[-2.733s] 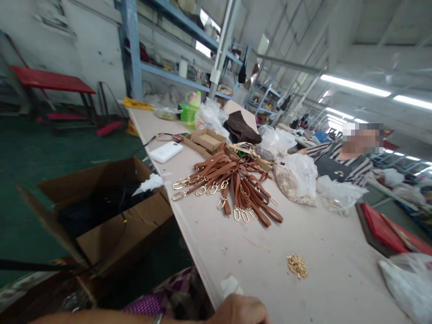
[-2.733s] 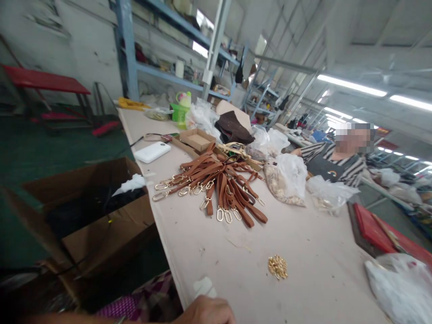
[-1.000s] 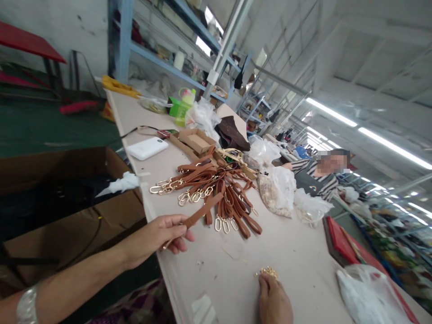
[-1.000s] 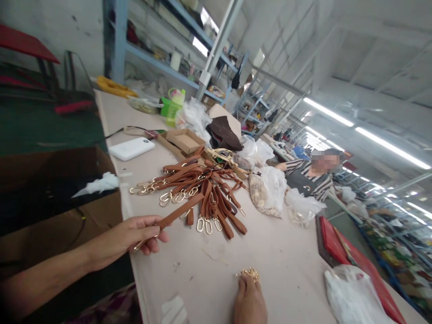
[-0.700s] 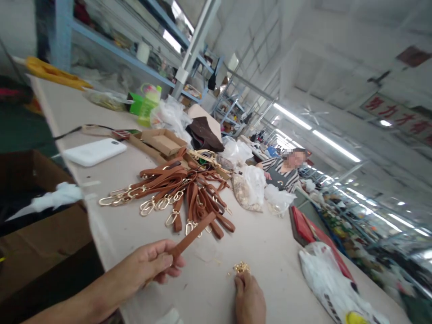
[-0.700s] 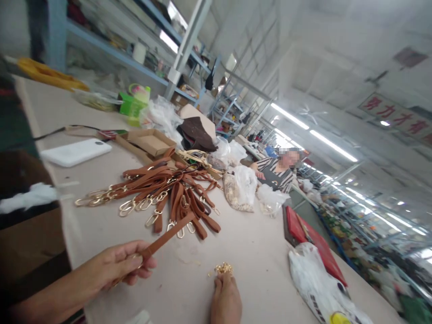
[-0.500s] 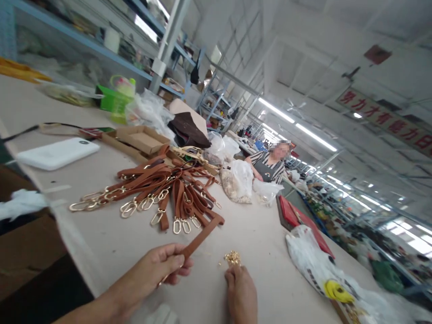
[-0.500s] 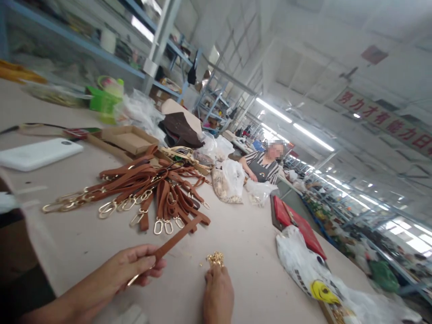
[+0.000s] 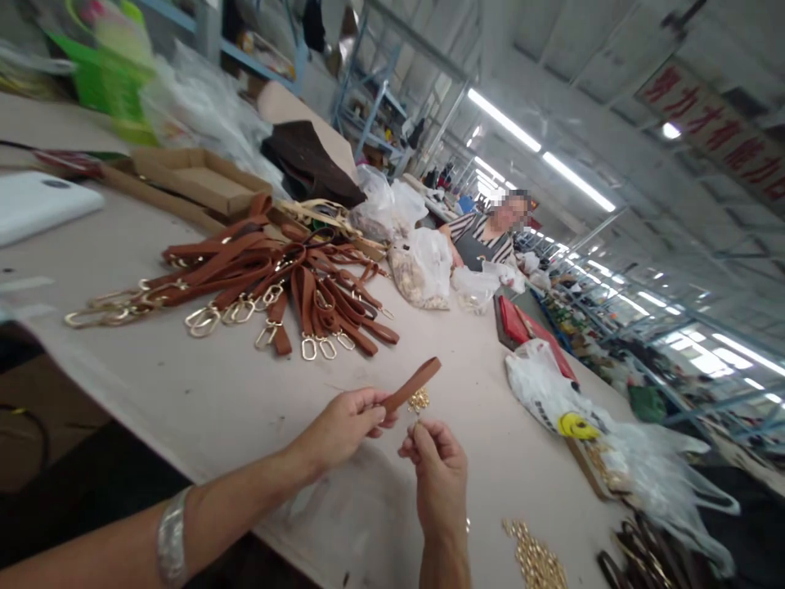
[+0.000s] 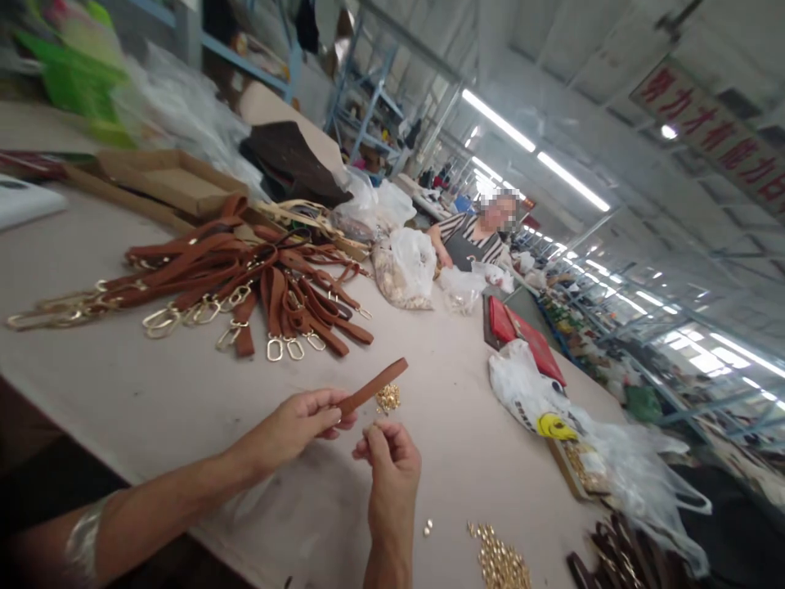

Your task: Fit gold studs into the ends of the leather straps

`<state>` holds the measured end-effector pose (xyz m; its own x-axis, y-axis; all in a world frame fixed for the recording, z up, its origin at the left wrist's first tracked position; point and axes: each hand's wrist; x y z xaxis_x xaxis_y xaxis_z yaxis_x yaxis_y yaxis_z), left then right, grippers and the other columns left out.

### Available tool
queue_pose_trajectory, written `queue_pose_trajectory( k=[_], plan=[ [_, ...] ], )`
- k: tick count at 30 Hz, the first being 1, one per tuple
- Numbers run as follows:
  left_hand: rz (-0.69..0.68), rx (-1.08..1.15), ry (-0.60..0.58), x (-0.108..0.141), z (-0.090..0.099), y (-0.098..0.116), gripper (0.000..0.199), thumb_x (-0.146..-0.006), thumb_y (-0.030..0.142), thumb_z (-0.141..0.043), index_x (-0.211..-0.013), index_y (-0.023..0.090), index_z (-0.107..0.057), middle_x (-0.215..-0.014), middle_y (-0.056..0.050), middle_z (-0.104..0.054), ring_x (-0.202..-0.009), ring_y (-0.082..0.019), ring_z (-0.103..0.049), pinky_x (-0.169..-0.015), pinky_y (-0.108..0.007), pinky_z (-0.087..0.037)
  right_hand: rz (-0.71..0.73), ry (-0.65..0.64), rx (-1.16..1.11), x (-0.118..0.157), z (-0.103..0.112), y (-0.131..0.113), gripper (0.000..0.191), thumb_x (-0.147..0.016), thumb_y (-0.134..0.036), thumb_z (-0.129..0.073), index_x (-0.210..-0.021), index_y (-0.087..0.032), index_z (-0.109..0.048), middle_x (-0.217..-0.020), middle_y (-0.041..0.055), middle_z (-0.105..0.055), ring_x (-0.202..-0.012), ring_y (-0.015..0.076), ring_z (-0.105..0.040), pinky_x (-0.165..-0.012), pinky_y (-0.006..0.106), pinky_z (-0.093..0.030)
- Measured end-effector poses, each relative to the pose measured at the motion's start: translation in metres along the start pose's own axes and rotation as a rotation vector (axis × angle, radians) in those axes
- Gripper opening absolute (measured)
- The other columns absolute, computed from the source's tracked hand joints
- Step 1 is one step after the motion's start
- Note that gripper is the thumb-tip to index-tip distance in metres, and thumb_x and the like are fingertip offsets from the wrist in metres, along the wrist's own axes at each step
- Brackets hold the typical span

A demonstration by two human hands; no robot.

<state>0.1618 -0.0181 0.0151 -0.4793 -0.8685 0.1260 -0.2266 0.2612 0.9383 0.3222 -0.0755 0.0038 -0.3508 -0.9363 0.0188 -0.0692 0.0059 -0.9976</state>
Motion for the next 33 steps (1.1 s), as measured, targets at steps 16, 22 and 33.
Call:
queue_pose_trajectory(
  k=[16,22,33],
  plan=[
    [-0.225,-0.252,-0.09,0.023,-0.002,-0.004,0.031,-0.091,0.025,-0.049,-0.114,0.016,-0.068,-0.087,-0.002,-0.072,-0.086,-0.019,-0.064,-0.081,-0.028,-0.048,0.051,-0.108,0.147,0.019,-0.023,-0.005,0.017,-0.082,-0.035,-0.067,-0.082,-0.018,-0.068,-0.063,-0.0033,-0.06,-0.063,0.0104,-0.054,-0.064,0.024,-0.045],
    [-0.289,-0.477,-0.066,0.035,0.001,-0.004,0.032,-0.093,0.025,-0.046,-0.115,0.022,-0.069,-0.091,-0.001,-0.074,-0.09,-0.02,-0.067,-0.081,-0.026,-0.048,0.081,-0.085,0.159,0.027,-0.025,0.001,0.016,-0.084,-0.034,-0.064,-0.081,-0.018,-0.064,-0.068,-0.0032,-0.06,-0.063,0.0107,-0.054,-0.063,0.024,-0.045],
    [-0.072,-0.306,-0.196,0.044,-0.002,-0.037,0.028,-0.09,0.044,-0.054,-0.103,0.022,-0.065,-0.078,0.001,-0.065,-0.072,-0.017,-0.064,-0.066,-0.024,-0.051,0.077,0.015,0.237,0.055,-0.011,0.003,0.011,-0.078,-0.022,-0.066,-0.08,-0.022,-0.055,-0.068,-0.0063,-0.059,-0.064,0.0116,-0.056,-0.061,0.023,-0.046]
  ],
)
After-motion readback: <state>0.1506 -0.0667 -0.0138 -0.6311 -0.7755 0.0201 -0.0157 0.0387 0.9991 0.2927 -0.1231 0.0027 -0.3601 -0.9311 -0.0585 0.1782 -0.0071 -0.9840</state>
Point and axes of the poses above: each hand's wrist, its own x-axis away from the middle knuckle, its own z-axis out of the back of the hand, y = z × x
